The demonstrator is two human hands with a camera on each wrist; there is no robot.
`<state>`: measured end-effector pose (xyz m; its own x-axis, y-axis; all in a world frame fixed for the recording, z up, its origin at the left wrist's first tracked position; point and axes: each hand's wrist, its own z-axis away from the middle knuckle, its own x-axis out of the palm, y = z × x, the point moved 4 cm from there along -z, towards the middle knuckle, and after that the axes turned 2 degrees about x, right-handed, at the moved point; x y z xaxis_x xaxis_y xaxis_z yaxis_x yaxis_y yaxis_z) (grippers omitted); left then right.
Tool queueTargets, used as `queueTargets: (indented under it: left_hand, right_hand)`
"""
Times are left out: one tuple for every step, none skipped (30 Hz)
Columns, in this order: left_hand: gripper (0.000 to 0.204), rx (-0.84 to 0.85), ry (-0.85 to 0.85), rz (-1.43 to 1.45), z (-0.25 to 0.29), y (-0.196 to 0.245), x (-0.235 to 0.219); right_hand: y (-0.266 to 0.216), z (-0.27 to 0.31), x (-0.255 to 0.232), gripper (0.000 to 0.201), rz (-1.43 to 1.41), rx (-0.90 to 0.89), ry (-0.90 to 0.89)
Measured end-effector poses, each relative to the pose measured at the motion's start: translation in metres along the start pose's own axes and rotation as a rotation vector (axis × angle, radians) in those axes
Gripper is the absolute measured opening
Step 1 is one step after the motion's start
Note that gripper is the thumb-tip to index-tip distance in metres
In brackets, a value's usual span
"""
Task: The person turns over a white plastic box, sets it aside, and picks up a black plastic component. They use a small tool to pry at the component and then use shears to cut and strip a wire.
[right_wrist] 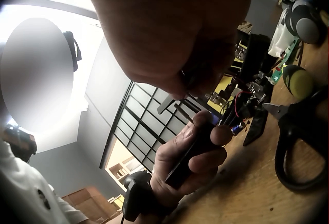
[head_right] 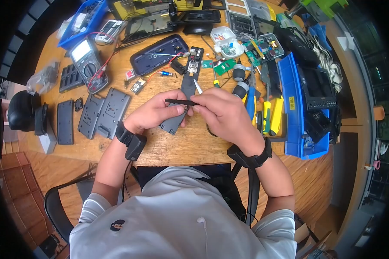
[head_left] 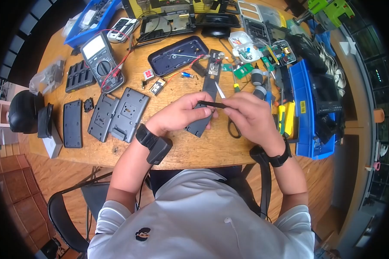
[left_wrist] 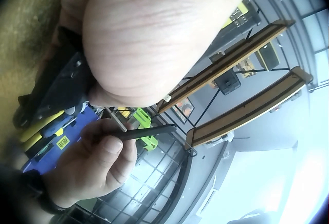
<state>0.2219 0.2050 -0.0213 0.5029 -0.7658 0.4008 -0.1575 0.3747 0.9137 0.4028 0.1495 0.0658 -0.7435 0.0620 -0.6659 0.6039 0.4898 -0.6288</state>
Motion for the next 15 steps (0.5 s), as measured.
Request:
queueTargets:
  left_hand:
    - [0.01, 0.0, 0.002, -0.001, -0.0003, -0.0005, 0.0]
    - [0.009, 0.001, 0.004, -0.002, -0.0004, -0.0007, -0.0002]
    - [0.009, 0.001, 0.004, -0.002, -0.0005, -0.0007, -0.0001]
    - [0.009, -0.005, 0.005, 0.003, -0.0004, -0.0009, 0.0]
    - [0.008, -0.01, 0.007, 0.008, -0.0002, -0.0011, -0.0001]
    - [0.008, -0.01, 0.008, 0.008, 0.0002, -0.0009, 0.0]
    - [0.008, -0.012, 0.011, 0.012, 0.0004, -0.0005, 0.0001]
    - [0.008, -0.014, 0.014, 0.015, 0.0005, -0.0004, 0.0002]
    - [0.008, -0.014, 0.014, 0.015, 0.0003, -0.0006, 0.0]
    - [0.009, -0.01, 0.004, -0.001, -0.0002, -0.0011, -0.0001]
    - [0.009, -0.007, -0.006, -0.016, -0.0006, -0.0016, -0.0001]
    - [0.009, -0.007, -0.007, -0.016, -0.0007, -0.0024, -0.0003]
    - [0.01, -0.013, -0.006, -0.004, -0.0007, -0.0035, -0.0005]
    - [0.01, -0.018, -0.005, 0.009, -0.0008, -0.0042, -0.0004]
    - [0.01, -0.018, -0.005, 0.009, -0.0006, -0.0032, 0.0002]
  right_hand:
    - [-0.0001, 0.0, -0.0001, 0.022, 0.001, 0.001, 0.001]
    - [-0.0006, 0.0, 0.0001, 0.022, 0.007, -0.011, 0.003]
    - [-0.001, 0.0, 0.0003, 0.023, 0.013, -0.024, 0.005]
    - [-0.0006, 0.0001, 0.0005, 0.023, 0.013, -0.024, 0.005]
    - [-0.0009, 0.0003, 0.0004, 0.024, 0.052, -0.051, 0.013]
    - [-0.0014, 0.0005, 0.0002, 0.026, 0.092, -0.077, 0.022]
    - [-0.0011, 0.0006, 0.0001, 0.026, 0.092, -0.077, 0.022]
    - [-0.0012, 0.0008, -0.0001, 0.027, 0.116, -0.086, 0.025]
    - [-0.0015, 0.0009, -0.0003, 0.028, 0.142, -0.094, 0.029]
    - [-0.0019, 0.0004, -0.0007, 0.028, 0.142, -0.094, 0.029]
    - [-0.004, -0.0003, -0.0013, 0.027, 0.165, -0.121, 0.03]
    - [-0.0057, -0.0006, -0.0015, 0.025, 0.188, -0.149, 0.032]
    - [-0.0062, 0.0006, -0.0012, 0.025, 0.188, -0.148, 0.032]
    - [-0.0065, 0.0026, 0.0, 0.024, 0.207, -0.137, 0.019]
    - [-0.0061, 0.0038, 0.0012, 0.022, 0.225, -0.126, 0.005]
